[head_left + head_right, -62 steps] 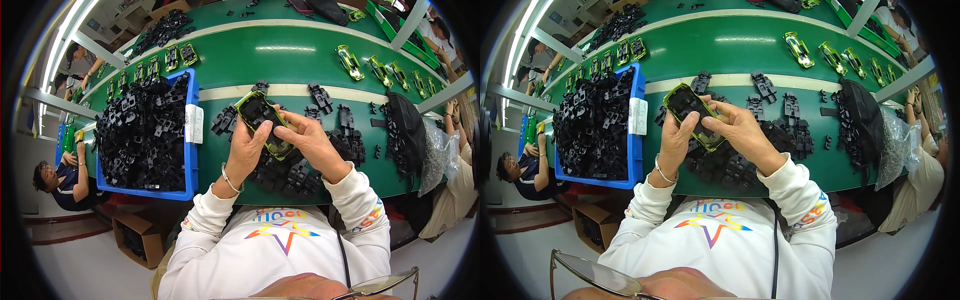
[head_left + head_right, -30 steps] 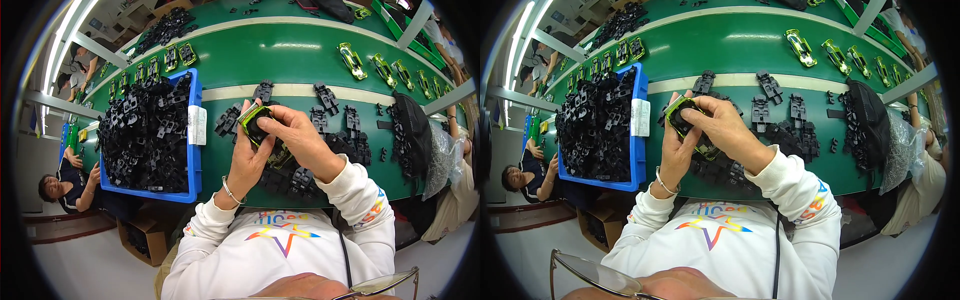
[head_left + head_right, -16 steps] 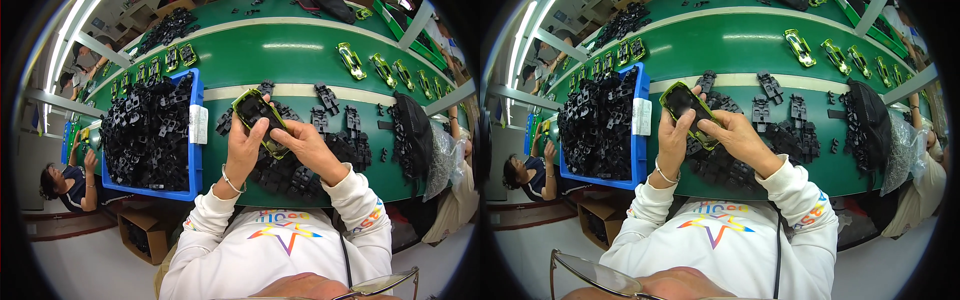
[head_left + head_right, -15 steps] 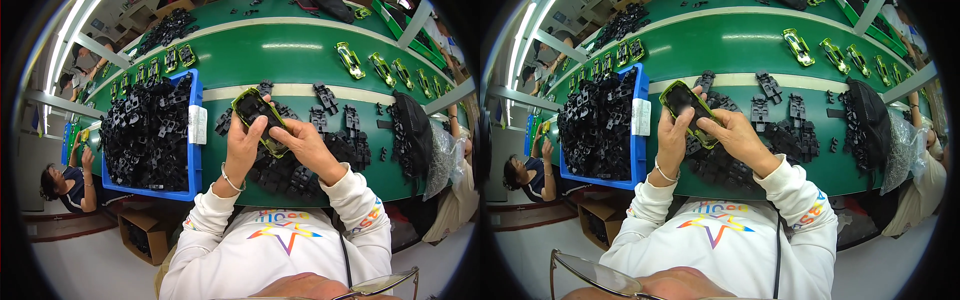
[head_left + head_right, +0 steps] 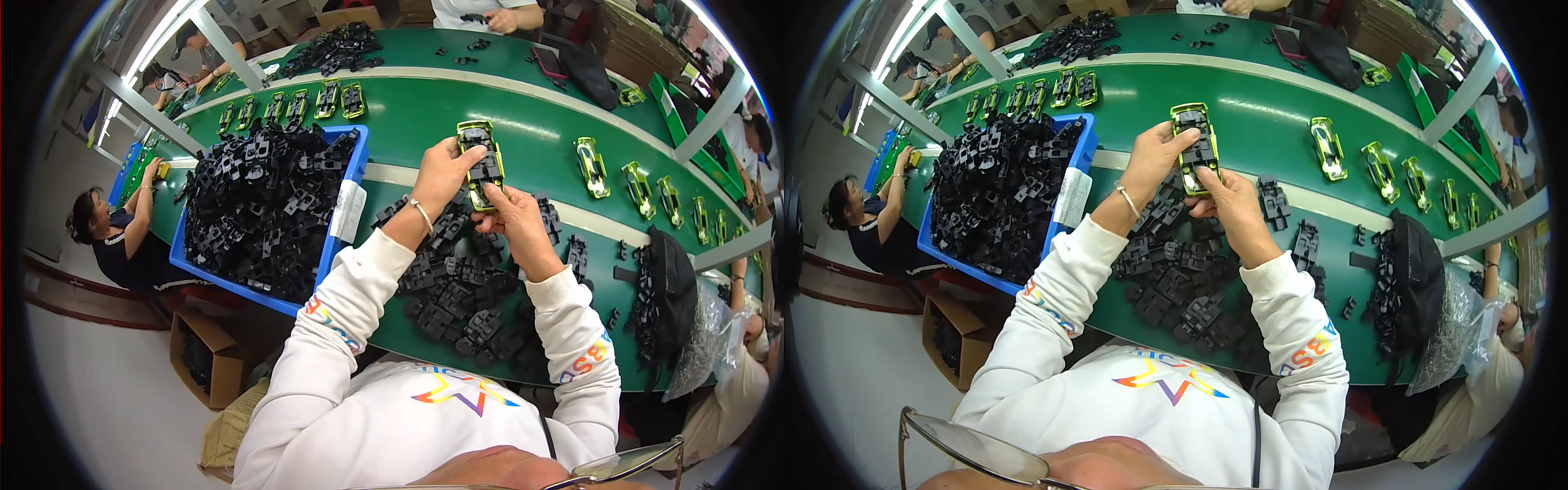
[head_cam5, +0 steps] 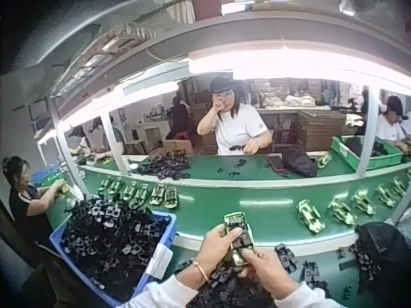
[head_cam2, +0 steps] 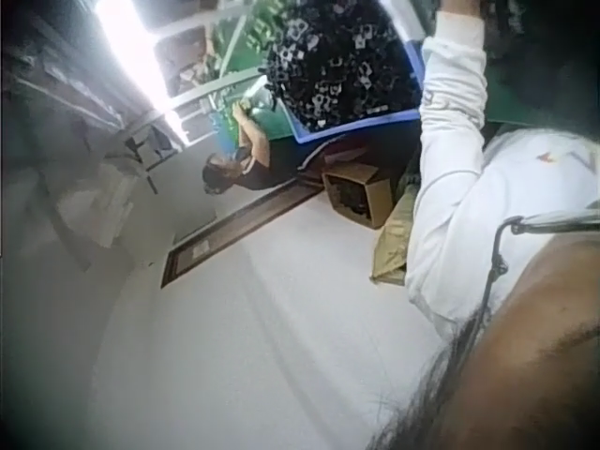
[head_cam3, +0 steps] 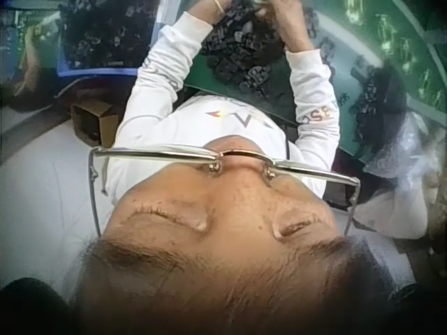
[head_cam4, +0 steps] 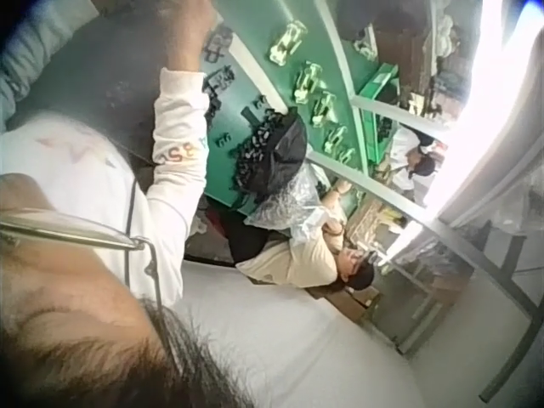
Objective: The person assembles toy cars on a conveyor table by picking up toy car body shells and black chassis parts, fitting them together by hand, placing the assembled cars on the conveyor line, and fetching more chassis parts from a sack.
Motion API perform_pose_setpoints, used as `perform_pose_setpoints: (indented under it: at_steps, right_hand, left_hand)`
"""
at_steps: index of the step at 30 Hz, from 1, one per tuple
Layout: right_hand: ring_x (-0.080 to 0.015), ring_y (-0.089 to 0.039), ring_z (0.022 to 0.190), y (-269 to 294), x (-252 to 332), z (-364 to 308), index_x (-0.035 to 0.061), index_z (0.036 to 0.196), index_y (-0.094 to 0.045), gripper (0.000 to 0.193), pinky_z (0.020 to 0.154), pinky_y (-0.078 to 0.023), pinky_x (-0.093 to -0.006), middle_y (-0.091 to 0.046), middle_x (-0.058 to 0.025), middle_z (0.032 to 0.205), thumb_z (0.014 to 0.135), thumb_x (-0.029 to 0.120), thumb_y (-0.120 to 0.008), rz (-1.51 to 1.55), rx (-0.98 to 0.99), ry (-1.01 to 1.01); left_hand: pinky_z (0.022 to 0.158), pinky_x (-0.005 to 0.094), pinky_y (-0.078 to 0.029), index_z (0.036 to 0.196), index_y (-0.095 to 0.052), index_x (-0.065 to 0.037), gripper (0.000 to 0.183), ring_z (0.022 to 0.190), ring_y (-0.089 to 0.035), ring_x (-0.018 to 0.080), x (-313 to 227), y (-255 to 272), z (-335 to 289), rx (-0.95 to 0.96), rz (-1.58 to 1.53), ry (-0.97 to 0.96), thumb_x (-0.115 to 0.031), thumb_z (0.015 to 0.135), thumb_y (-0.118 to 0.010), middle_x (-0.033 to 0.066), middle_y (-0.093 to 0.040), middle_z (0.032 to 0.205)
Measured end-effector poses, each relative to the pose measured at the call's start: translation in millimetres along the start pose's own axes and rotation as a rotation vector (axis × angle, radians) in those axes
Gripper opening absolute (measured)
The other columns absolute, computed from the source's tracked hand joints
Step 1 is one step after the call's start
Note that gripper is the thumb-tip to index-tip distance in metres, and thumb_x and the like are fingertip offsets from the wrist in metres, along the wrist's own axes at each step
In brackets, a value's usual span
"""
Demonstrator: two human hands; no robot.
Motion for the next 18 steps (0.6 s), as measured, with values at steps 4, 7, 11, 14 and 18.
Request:
perform_pose_setpoints:
  at_steps: [4, 7, 11, 14, 18]
  right_hand:
    - [-0.0114, -0.063, 0.066, 13, 21, 4, 0.0037, 0.108, -0.060, 0.041, 0.066, -0.051, -0.0244, -0.068, -0.0074, 0.085, 0.099, 0.044, -0.054, 0.001, 0.003, -0.105]
    - [-0.0111, -0.061, 0.077, 29, 26, -13, 0.0009, 0.135, -0.052, 0.053, 0.073, -0.050, -0.0252, -0.067, -0.0072, 0.095, 0.100, 0.040, -0.053, -0.206, 0.003, -0.027]
    - [-0.0113, -0.061, 0.077, 79, 28, -44, 0.0002, 0.126, -0.060, 0.041, 0.074, -0.050, -0.0251, -0.068, -0.0069, 0.095, 0.098, 0.030, -0.058, -0.346, -0.086, -0.030]
    - [-0.0114, -0.061, 0.077, 113, 38, -57, -0.0007, 0.123, -0.062, 0.038, 0.075, -0.050, -0.0254, -0.068, -0.0066, 0.093, 0.097, 0.027, -0.059, -0.352, -0.224, -0.036]
    - [-0.0128, -0.060, 0.077, 161, 30, -35, -0.0025, 0.123, -0.061, 0.042, 0.075, -0.050, -0.0276, -0.069, -0.0058, 0.093, 0.091, 0.023, -0.066, -0.548, -0.418, 0.150]
  left_hand:
    - [0.074, 0.0273, -0.054, 0.120, -0.051, 0.015, 0.060, 0.087, -0.067, 0.0186, 7, 3, 50, -0.120, 0.064, 0.102, -0.021, 0.081, -0.078, 0.0187, -0.067, 0.105]
    - [0.076, 0.0320, -0.054, 0.123, -0.053, 0.013, 0.063, 0.089, -0.066, 0.0219, 29, 58, 114, -0.323, 0.296, -0.002, -0.021, 0.078, -0.080, 0.0196, -0.066, 0.108]
    - [0.085, 0.0341, -0.052, 0.119, -0.065, 0.002, 0.054, 0.094, -0.068, 0.0235, 68, 156, 184, -0.558, 0.481, 0.003, -0.025, 0.076, -0.081, 0.0170, -0.070, 0.108]
    - [0.090, 0.0371, -0.051, 0.119, -0.066, 0.002, 0.060, 0.099, -0.068, 0.0297, 81, 196, 222, -0.646, 0.685, 0.044, -0.031, 0.072, -0.083, 0.0203, -0.069, 0.112]
    - [0.092, 0.0425, -0.050, 0.112, -0.070, -0.006, 0.048, 0.105, -0.065, 0.0364, 90, 230, 248, -0.760, 1.113, 0.094, -0.037, 0.076, -0.077, 0.0192, -0.068, 0.114]
Point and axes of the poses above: each hand's wrist, its own z-axis towards the middle knuckle, its own y-axis out of the back of the hand, x = y × z, the point moved 1 cm from there along z, towards the middle knuckle
